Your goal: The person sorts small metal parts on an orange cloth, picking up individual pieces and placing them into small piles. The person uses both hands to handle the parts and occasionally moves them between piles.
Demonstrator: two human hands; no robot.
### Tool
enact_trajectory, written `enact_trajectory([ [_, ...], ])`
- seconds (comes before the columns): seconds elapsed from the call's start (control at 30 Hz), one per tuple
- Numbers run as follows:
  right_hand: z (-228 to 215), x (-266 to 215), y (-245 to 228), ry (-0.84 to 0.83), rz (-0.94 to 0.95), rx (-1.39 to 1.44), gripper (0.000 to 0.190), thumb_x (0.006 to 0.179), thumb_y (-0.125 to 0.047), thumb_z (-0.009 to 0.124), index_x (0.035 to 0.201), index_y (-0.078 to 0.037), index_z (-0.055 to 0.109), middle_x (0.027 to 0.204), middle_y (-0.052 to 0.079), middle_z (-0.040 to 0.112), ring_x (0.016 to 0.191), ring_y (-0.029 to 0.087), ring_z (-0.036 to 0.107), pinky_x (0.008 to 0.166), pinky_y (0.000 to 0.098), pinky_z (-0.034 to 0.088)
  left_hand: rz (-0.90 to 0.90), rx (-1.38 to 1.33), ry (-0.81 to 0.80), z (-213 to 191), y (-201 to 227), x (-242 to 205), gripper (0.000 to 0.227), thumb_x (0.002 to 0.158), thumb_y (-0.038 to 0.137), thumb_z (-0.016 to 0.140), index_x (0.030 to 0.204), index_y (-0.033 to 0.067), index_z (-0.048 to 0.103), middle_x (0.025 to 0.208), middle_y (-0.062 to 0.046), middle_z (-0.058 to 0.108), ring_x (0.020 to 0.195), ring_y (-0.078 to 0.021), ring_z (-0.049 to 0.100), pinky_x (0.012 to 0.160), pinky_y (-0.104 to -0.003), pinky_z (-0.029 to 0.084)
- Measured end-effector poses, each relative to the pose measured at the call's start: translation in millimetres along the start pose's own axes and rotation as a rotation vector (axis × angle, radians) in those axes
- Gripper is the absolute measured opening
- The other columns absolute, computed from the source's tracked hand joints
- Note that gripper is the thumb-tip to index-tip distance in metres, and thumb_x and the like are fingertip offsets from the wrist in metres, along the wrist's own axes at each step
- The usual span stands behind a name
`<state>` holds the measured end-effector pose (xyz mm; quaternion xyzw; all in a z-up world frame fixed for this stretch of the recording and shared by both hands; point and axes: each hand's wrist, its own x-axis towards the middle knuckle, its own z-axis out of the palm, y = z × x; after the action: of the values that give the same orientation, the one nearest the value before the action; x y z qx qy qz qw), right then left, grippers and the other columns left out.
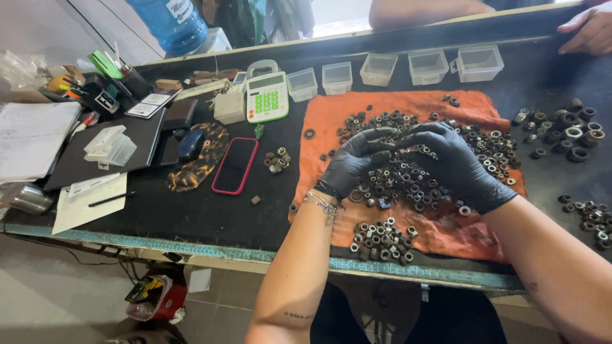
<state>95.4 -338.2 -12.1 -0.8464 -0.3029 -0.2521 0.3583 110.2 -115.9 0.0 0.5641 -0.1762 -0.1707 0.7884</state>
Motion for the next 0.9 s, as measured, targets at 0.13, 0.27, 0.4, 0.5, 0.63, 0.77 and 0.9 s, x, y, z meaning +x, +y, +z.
enact_trajectory([
  [0.13, 7.3, -7.8, 5.5, 0.089, -0.061, -0.002, 0.025, 0.088, -0.027, 0.08, 0.108, -0.013, 0.074, 0.117, 0.014, 0.069, 0.11, 0.045, 0.065, 0.09, 0.0514, 0.054, 0.111, 0.018, -0.059, 7.9, 7.1, -5.3, 0.065, 0.083, -0.005, 0.082, 0.143, 0.0097, 0.061, 0.116, -0.021, 0.073, 0.11, -0.0251, 0.071, 0.098, -0.041, 0.062],
  [0.27, 7.5, -10.7, -0.9, 0.127, -0.057, -0.013, 0.024, 0.086, -0.026, 0.084, 0.106, -0.015, 0.078, 0.116, 0.01, 0.07, 0.111, 0.039, 0.066, 0.093, 0.0474, 0.054, 0.151, -0.023, -0.096, 2.1, -8.0, 2.3, 0.066, 0.082, -0.013, 0.08, 0.142, 0.0101, 0.063, 0.113, -0.018, 0.073, 0.107, -0.0241, 0.071, 0.093, -0.041, 0.065],
  [0.4, 2.7, -9.4, -8.5, 0.178, -0.108, 0.083, 0.022, 0.085, -0.02, 0.084, 0.104, -0.01, 0.078, 0.112, 0.015, 0.07, 0.107, 0.041, 0.066, 0.092, 0.049, 0.052, 0.159, -0.081, -0.123, 3.0, -17.5, 3.6, 0.073, 0.079, -0.014, 0.08, 0.145, 0.0086, 0.059, 0.114, -0.017, 0.072, 0.108, -0.0235, 0.071, 0.091, -0.04, 0.066],
  [0.5, 3.0, -12.9, -7.8, 0.198, -0.131, 0.076, 0.021, 0.084, -0.019, 0.086, 0.102, -0.009, 0.079, 0.112, 0.015, 0.071, 0.107, 0.041, 0.066, 0.093, 0.0491, 0.052, 0.168, -0.105, -0.13, 3.3, -22.2, 4.4, 0.077, 0.077, -0.015, 0.082, 0.146, 0.008, 0.058, 0.115, -0.017, 0.072, 0.109, -0.0242, 0.07, 0.091, -0.042, 0.066],
  [0.63, 1.8, -10.9, -21.4, 0.22, -0.165, 0.068, 0.017, 0.088, -0.022, 0.083, 0.102, -0.012, 0.081, 0.114, 0.012, 0.071, 0.109, 0.037, 0.064, 0.095, 0.0463, 0.051, 0.151, -0.055, -0.13, 9.3, -13.2, 1.1, 0.082, 0.073, -0.016, 0.084, 0.147, 0.0082, 0.057, 0.114, -0.014, 0.069, 0.107, -0.0241, 0.069, 0.091, -0.044, 0.067],
  [0.77, 4.4, -12.3, -9.6, 0.239, -0.187, 0.074, 0.018, 0.086, -0.021, 0.085, 0.1, -0.011, 0.081, 0.114, 0.012, 0.072, 0.108, 0.035, 0.064, 0.096, 0.0458, 0.049, 0.137, -0.087, -0.135, 11.8, -9.1, -2.6, 0.08, 0.074, -0.017, 0.084, 0.146, 0.0069, 0.057, 0.115, -0.017, 0.068, 0.108, -0.0261, 0.069, 0.093, -0.045, 0.066],
  [0.9, 6.4, -13.2, -0.4, 0.237, -0.211, 0.083, 0.018, 0.087, -0.022, 0.085, 0.1, -0.011, 0.08, 0.113, 0.013, 0.071, 0.106, 0.037, 0.063, 0.095, 0.0474, 0.049, 0.128, -0.079, -0.125, 16.3, -3.5, -5.1, 0.077, 0.075, -0.018, 0.082, 0.144, 0.0051, 0.059, 0.116, -0.019, 0.069, 0.109, -0.0284, 0.07, 0.092, -0.045, 0.067],
])
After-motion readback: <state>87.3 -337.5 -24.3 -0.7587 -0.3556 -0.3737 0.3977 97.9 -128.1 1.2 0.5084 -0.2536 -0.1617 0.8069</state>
